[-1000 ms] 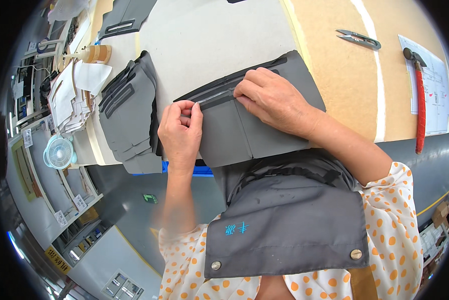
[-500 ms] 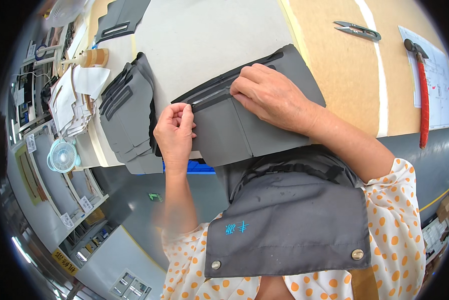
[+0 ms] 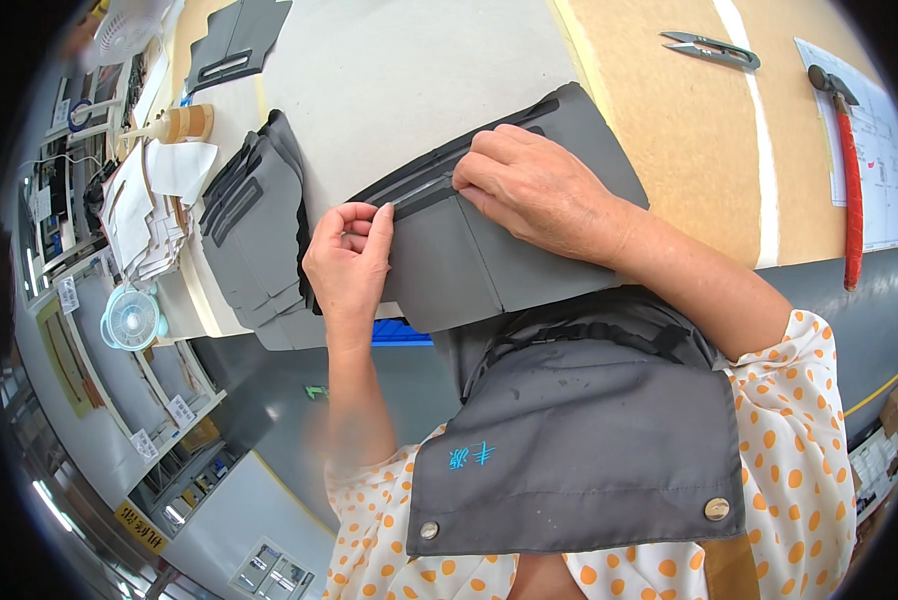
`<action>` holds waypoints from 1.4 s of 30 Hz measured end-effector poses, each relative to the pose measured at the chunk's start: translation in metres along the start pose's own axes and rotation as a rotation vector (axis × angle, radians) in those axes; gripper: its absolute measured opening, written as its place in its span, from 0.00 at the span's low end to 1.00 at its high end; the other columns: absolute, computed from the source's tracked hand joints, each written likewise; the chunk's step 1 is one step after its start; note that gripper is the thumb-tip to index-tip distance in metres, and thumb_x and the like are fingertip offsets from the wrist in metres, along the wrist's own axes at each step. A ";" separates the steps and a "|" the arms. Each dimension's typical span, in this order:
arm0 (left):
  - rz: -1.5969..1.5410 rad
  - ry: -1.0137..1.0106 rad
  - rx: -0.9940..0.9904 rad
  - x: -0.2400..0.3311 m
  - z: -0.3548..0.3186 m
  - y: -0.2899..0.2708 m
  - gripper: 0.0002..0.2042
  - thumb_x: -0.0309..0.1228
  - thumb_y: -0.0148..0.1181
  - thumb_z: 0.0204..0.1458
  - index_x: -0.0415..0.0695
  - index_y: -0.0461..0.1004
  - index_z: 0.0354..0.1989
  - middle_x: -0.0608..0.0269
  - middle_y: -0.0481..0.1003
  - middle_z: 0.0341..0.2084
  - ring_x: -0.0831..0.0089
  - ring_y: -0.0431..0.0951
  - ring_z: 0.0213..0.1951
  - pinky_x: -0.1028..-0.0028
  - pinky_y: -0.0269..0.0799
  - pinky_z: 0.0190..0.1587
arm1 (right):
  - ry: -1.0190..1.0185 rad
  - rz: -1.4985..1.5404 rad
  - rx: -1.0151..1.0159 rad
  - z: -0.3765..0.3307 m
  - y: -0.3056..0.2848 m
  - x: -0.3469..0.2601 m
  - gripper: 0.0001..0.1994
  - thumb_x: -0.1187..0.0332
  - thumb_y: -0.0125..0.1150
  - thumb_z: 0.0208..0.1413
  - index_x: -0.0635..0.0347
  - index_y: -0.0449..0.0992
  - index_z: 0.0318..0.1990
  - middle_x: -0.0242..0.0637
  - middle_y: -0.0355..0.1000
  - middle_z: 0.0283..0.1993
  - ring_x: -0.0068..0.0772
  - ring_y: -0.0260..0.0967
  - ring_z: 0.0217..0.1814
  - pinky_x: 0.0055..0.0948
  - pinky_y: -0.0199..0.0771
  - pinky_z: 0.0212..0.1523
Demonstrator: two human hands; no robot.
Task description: The recorder is assembling a leather component, likely a pocket or panel, by aligning a metal or plastic frame into a cutout and securing it.
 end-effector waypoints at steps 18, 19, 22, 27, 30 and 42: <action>-0.202 -0.257 -0.129 0.001 0.006 -0.012 0.08 0.30 0.66 0.60 0.37 0.80 0.36 0.67 0.79 0.25 0.81 0.81 0.26 0.79 0.80 0.26 | 0.011 -0.016 -0.011 0.001 0.001 -0.002 0.04 0.74 0.65 0.57 0.60 0.75 0.37 0.38 0.71 0.36 0.42 0.71 0.43 0.38 0.74 0.45; -0.192 -0.254 -0.133 0.000 0.006 -0.012 0.08 0.31 0.67 0.60 0.37 0.80 0.36 0.67 0.79 0.25 0.80 0.81 0.26 0.79 0.79 0.27 | 0.016 -0.017 -0.016 0.001 0.001 -0.002 0.04 0.74 0.65 0.57 0.60 0.75 0.37 0.38 0.71 0.36 0.42 0.71 0.43 0.38 0.74 0.45; -0.175 -0.227 -0.112 -0.001 0.005 -0.010 0.07 0.30 0.67 0.60 0.37 0.80 0.36 0.67 0.79 0.25 0.81 0.81 0.26 0.79 0.79 0.26 | 0.022 -0.016 -0.016 0.001 0.002 -0.002 0.04 0.74 0.65 0.58 0.60 0.75 0.37 0.38 0.71 0.36 0.42 0.71 0.43 0.38 0.74 0.45; -0.159 -0.215 -0.095 0.001 0.004 -0.008 0.07 0.28 0.67 0.59 0.37 0.79 0.34 0.66 0.79 0.25 0.81 0.81 0.25 0.79 0.80 0.26 | 0.024 -0.009 -0.010 0.001 0.002 -0.001 0.04 0.74 0.65 0.58 0.60 0.76 0.38 0.37 0.71 0.37 0.41 0.71 0.44 0.38 0.74 0.46; -0.221 -0.231 -0.088 0.000 0.005 -0.009 0.07 0.27 0.67 0.58 0.37 0.75 0.37 0.65 0.77 0.27 0.79 0.82 0.25 0.78 0.80 0.25 | 0.028 -0.005 -0.010 0.000 0.003 0.000 0.04 0.74 0.65 0.58 0.60 0.76 0.38 0.37 0.71 0.37 0.41 0.71 0.44 0.38 0.74 0.46; -0.397 -0.208 -0.241 -0.002 0.020 -0.003 0.13 0.27 0.67 0.59 0.41 0.70 0.47 0.67 0.73 0.32 0.78 0.81 0.25 0.81 0.76 0.25 | 0.084 -0.072 -0.031 -0.013 -0.010 -0.008 0.04 0.73 0.65 0.59 0.61 0.76 0.38 0.39 0.71 0.37 0.42 0.70 0.43 0.38 0.74 0.45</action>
Point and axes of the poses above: each hand's wrist, its own z-axis towards the middle knuckle, its own y-axis out of the palm, x = y × z, the point moved 2 cm from there along z, towards the middle knuckle
